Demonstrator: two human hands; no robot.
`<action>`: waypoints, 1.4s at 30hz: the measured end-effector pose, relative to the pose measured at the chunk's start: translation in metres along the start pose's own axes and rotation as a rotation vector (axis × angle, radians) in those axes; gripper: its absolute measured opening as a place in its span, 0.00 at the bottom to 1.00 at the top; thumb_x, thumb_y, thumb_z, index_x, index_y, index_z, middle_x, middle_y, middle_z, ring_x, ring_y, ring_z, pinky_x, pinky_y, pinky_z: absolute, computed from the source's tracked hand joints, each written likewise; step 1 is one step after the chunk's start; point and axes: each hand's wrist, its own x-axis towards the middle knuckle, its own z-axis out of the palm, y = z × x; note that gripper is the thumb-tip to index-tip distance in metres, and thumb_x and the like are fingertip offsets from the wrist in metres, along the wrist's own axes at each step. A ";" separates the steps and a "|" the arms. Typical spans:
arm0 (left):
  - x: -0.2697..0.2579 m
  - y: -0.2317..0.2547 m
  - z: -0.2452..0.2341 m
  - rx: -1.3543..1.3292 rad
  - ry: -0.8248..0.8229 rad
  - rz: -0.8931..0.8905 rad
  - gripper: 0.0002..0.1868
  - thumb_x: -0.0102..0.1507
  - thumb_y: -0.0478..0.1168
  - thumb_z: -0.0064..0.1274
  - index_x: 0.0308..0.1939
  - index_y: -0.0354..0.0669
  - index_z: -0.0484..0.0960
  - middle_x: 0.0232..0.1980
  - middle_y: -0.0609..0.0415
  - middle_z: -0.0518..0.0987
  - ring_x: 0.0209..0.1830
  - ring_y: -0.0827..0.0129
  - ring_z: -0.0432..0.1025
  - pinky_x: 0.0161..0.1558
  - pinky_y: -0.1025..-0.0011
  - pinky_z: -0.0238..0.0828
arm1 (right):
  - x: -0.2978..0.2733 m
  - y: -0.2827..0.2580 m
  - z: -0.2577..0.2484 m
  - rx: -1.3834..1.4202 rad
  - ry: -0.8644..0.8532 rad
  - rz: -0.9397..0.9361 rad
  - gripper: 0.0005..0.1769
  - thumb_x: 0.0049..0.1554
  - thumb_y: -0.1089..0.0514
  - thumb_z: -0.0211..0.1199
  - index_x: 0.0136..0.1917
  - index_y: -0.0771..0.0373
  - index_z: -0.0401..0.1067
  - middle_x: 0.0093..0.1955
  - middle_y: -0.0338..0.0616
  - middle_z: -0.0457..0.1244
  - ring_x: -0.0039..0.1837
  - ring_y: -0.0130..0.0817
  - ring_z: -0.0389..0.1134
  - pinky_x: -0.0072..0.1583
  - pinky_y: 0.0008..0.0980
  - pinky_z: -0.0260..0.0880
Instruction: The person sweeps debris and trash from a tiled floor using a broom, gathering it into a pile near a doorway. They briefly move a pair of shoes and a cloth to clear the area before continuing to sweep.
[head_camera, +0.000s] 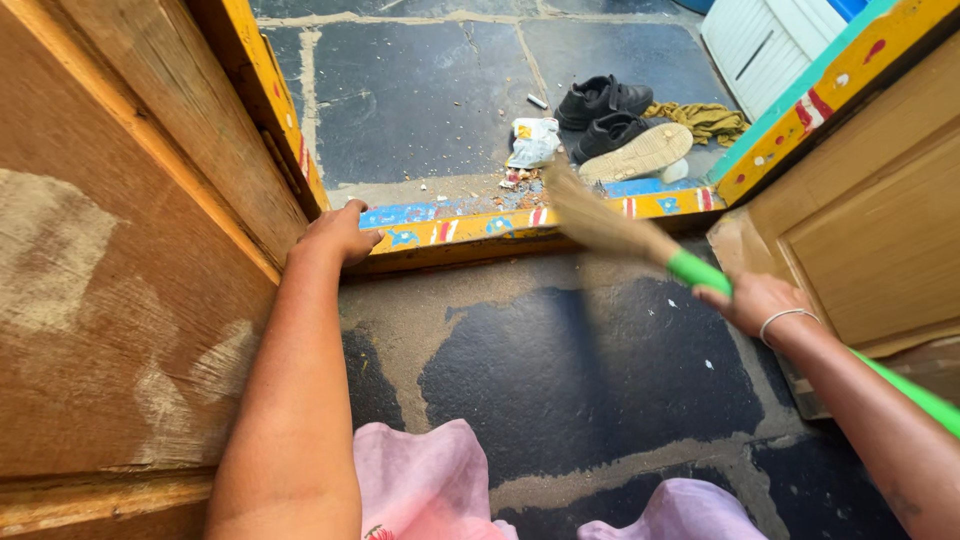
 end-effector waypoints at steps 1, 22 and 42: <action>0.002 0.002 -0.001 -0.005 0.005 0.015 0.38 0.63 0.58 0.56 0.75 0.59 0.64 0.74 0.46 0.69 0.74 0.51 0.62 0.72 0.54 0.58 | -0.001 0.001 -0.002 0.047 0.001 0.017 0.42 0.56 0.17 0.47 0.66 0.48 0.73 0.53 0.54 0.72 0.56 0.51 0.74 0.55 0.51 0.72; -0.020 -0.016 -0.014 -0.034 0.006 -0.033 0.37 0.63 0.57 0.57 0.74 0.58 0.66 0.73 0.44 0.68 0.74 0.50 0.63 0.71 0.55 0.60 | -0.111 -0.173 -0.007 -0.072 -0.234 -0.886 0.32 0.56 0.27 0.57 0.61 0.50 0.67 0.44 0.49 0.70 0.49 0.52 0.73 0.51 0.51 0.72; 0.032 -0.041 0.028 -0.023 -0.106 0.002 0.36 0.63 0.58 0.56 0.74 0.57 0.67 0.74 0.47 0.69 0.74 0.52 0.64 0.71 0.55 0.61 | -0.030 -0.039 0.058 -0.161 -0.240 -0.004 0.46 0.56 0.18 0.43 0.78 0.43 0.59 0.50 0.43 0.74 0.49 0.38 0.79 0.48 0.40 0.79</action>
